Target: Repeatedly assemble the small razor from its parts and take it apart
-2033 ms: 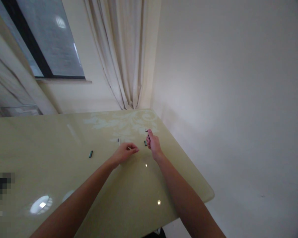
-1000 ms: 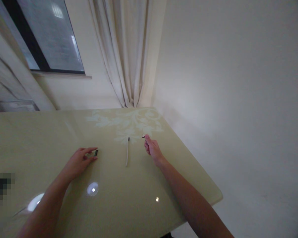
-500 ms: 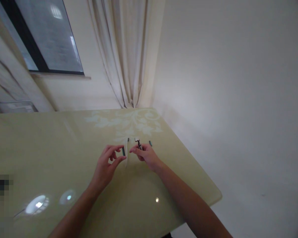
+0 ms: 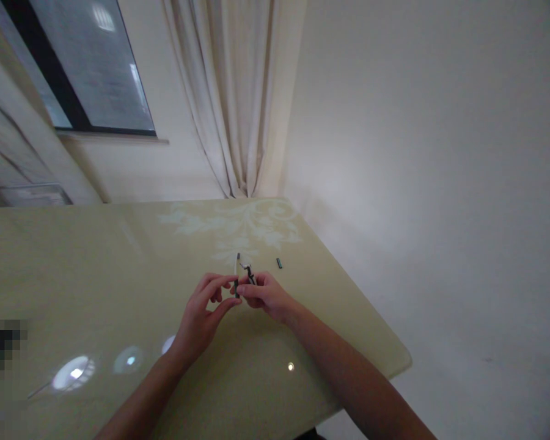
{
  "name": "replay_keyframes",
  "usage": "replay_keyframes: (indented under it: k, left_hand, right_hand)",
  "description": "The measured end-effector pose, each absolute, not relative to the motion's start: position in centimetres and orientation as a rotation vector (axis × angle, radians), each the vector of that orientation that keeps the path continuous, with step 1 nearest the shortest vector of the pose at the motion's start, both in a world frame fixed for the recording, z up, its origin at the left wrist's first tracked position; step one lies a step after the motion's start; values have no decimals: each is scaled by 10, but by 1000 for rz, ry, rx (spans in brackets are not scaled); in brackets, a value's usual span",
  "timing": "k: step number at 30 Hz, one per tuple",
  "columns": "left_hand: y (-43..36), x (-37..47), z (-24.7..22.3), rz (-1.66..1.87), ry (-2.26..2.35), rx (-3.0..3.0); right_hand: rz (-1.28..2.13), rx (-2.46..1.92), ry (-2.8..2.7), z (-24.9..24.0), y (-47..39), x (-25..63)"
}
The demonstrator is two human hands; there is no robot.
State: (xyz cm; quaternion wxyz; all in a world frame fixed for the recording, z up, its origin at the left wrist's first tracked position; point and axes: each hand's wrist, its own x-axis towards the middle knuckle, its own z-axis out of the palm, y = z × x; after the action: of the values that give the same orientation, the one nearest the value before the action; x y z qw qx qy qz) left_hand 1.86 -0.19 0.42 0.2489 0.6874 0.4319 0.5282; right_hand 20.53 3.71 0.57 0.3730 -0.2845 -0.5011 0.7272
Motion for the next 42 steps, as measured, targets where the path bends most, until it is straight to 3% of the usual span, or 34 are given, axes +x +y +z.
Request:
replay_keyframes:
  k: [4, 9, 14, 20, 27, 35, 42]
  left_hand:
    - [-1, 19, 6, 1393, 1133, 1693]
    - [1, 16, 7, 1145, 1118, 1289]
    - [-1, 17, 3, 970, 984, 1164]
    - [-5, 20, 4, 951, 922, 1110]
    - [-5, 17, 5, 993, 851, 1044]
    - [2, 5, 7, 1309, 814, 968]
    - [0, 11, 12, 1304, 758, 986]
  right_hand:
    - [1674, -828, -1351, 4, 37, 206]
    - [1058, -966, -1700, 12, 31, 215]
    - [527, -825, -2032, 14, 29, 225]
    - [330, -761, -2179, 13, 28, 229]
    - [353, -750, -2154, 16, 23, 229]
    - [1026, -843, -1784, 26, 19, 215]
    - [1184, -840, -1715, 20, 19, 208]
